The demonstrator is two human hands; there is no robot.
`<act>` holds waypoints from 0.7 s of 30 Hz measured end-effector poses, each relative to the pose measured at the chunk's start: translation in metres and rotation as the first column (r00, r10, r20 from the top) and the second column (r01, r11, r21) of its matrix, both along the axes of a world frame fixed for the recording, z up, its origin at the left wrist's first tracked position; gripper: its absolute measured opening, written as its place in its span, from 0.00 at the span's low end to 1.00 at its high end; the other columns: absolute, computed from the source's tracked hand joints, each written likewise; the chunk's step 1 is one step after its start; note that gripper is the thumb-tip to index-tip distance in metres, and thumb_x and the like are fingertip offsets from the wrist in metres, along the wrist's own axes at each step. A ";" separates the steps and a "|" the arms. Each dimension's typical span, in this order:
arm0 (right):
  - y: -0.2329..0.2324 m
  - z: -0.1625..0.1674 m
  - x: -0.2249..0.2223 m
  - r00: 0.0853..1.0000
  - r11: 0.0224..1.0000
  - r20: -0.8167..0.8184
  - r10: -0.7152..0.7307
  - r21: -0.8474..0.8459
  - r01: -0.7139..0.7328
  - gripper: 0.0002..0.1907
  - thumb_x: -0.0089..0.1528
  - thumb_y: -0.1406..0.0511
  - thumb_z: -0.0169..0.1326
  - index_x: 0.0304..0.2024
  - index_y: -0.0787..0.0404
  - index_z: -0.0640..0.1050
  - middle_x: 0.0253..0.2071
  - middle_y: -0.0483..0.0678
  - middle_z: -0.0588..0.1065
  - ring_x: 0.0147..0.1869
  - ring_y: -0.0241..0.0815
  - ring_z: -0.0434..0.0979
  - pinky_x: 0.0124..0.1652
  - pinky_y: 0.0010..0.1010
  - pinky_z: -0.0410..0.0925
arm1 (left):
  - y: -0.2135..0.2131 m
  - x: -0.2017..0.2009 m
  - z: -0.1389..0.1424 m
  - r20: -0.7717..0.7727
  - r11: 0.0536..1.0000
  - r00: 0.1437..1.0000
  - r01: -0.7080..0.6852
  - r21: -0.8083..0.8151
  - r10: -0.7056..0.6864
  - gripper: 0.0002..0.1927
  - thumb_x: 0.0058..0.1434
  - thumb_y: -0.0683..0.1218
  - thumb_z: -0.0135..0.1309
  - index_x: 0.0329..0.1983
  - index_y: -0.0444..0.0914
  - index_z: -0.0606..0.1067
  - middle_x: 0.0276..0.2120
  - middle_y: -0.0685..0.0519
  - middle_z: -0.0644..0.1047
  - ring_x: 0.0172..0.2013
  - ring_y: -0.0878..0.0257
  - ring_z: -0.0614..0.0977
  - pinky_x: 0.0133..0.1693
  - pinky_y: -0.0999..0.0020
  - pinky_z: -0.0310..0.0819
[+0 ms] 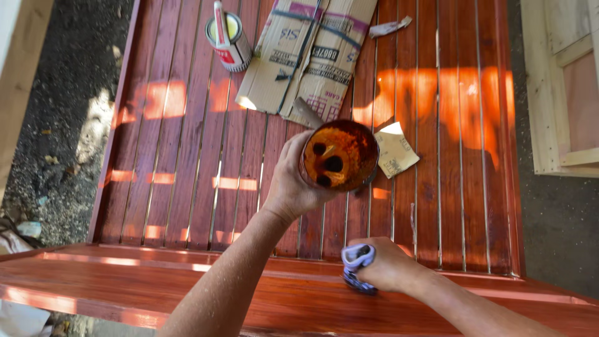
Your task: The person applies reddish-brown wood stain to a slatted wooden furniture frame, wiping the liquid onto the rails and legs by hand with a cloth while holding a stain container in the other hand. They later pour additional stain or thinner from a bottle into the container and continue wiping the wood surfaces.
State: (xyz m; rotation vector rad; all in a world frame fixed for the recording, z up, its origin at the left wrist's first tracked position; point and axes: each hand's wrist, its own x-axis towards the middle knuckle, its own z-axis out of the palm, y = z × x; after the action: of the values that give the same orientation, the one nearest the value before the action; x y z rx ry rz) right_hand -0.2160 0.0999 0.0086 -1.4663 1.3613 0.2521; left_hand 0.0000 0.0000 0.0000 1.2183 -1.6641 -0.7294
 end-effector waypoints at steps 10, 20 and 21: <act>-0.032 0.176 -0.108 0.756 0.971 0.652 -0.053 -0.144 0.193 0.06 0.57 0.70 0.69 0.36 0.63 0.85 0.43 0.49 0.79 0.41 0.38 0.81 0.35 0.32 0.78 | 0.015 -0.013 0.031 0.168 1.000 0.986 0.012 -0.013 -0.010 0.55 0.37 0.50 0.78 0.68 0.41 0.62 0.65 0.41 0.64 0.68 0.42 0.64 0.66 0.50 0.67; -0.065 0.159 -0.054 0.896 0.528 0.252 0.367 -0.849 0.022 0.11 0.50 0.69 0.67 0.34 0.55 0.80 0.36 0.45 0.81 0.44 0.45 0.82 0.43 0.37 0.76 | 0.030 -0.061 0.056 0.226 0.990 0.972 0.092 -0.103 -0.067 0.53 0.38 0.49 0.77 0.67 0.40 0.63 0.65 0.40 0.64 0.67 0.40 0.65 0.66 0.47 0.66; -0.071 0.153 -0.051 0.906 0.523 0.232 0.355 -0.852 0.013 0.11 0.51 0.69 0.66 0.35 0.55 0.80 0.35 0.45 0.80 0.42 0.45 0.82 0.42 0.37 0.76 | 0.026 -0.066 0.058 0.236 0.989 0.969 0.103 -0.110 -0.074 0.52 0.40 0.48 0.77 0.68 0.41 0.63 0.65 0.41 0.65 0.67 0.41 0.66 0.67 0.47 0.66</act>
State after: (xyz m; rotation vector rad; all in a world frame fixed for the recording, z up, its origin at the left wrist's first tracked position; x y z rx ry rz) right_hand -0.2673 0.0292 0.1616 -2.3200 1.0078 -0.6717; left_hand -0.0657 0.0263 0.0578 1.1839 -1.9364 -0.5458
